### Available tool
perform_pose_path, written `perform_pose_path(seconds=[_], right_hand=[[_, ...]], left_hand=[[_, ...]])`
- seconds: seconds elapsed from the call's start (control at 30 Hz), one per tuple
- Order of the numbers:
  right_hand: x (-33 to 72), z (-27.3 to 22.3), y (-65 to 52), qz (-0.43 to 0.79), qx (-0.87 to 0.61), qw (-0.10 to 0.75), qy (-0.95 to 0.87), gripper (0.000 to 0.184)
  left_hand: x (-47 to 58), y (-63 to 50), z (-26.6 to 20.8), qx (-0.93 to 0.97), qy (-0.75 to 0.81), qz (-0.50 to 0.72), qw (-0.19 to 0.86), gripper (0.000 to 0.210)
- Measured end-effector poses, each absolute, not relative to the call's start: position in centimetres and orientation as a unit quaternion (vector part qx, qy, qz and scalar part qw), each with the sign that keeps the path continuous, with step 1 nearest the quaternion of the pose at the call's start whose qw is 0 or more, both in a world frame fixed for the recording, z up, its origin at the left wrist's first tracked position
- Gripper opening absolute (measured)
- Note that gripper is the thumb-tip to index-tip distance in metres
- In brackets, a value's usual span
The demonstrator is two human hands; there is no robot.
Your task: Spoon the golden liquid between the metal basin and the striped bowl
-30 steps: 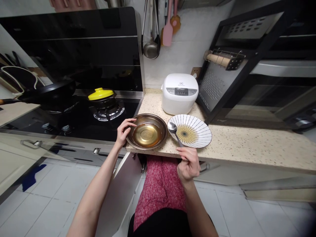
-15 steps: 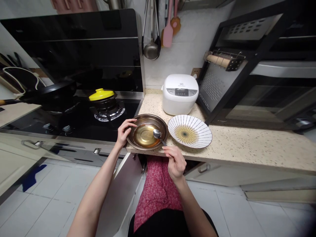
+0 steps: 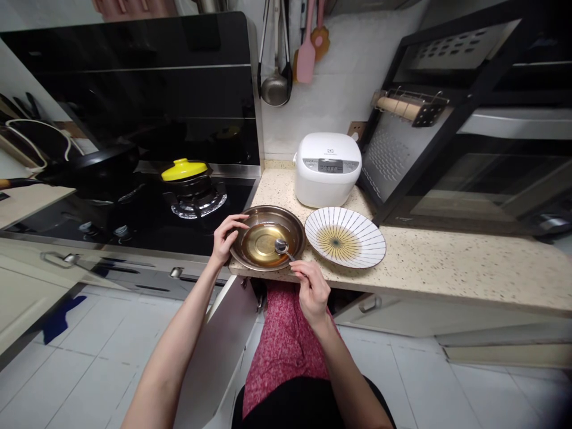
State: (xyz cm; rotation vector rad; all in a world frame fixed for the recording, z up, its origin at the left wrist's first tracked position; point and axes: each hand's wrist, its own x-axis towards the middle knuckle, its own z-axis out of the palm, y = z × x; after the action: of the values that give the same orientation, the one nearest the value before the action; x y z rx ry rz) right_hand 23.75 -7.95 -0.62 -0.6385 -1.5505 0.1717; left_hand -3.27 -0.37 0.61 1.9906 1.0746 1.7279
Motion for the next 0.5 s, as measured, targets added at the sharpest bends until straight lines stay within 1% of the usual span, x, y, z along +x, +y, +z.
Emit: perform_pose_path(seconds=[0.5], right_hand=[[23.11,-1.36,-7.46,0.098,-0.306,0.664,-0.675,0.02]], left_hand=[[-3.21,-0.46,0.73,0.693,0.368,0.604,0.14,0.037]])
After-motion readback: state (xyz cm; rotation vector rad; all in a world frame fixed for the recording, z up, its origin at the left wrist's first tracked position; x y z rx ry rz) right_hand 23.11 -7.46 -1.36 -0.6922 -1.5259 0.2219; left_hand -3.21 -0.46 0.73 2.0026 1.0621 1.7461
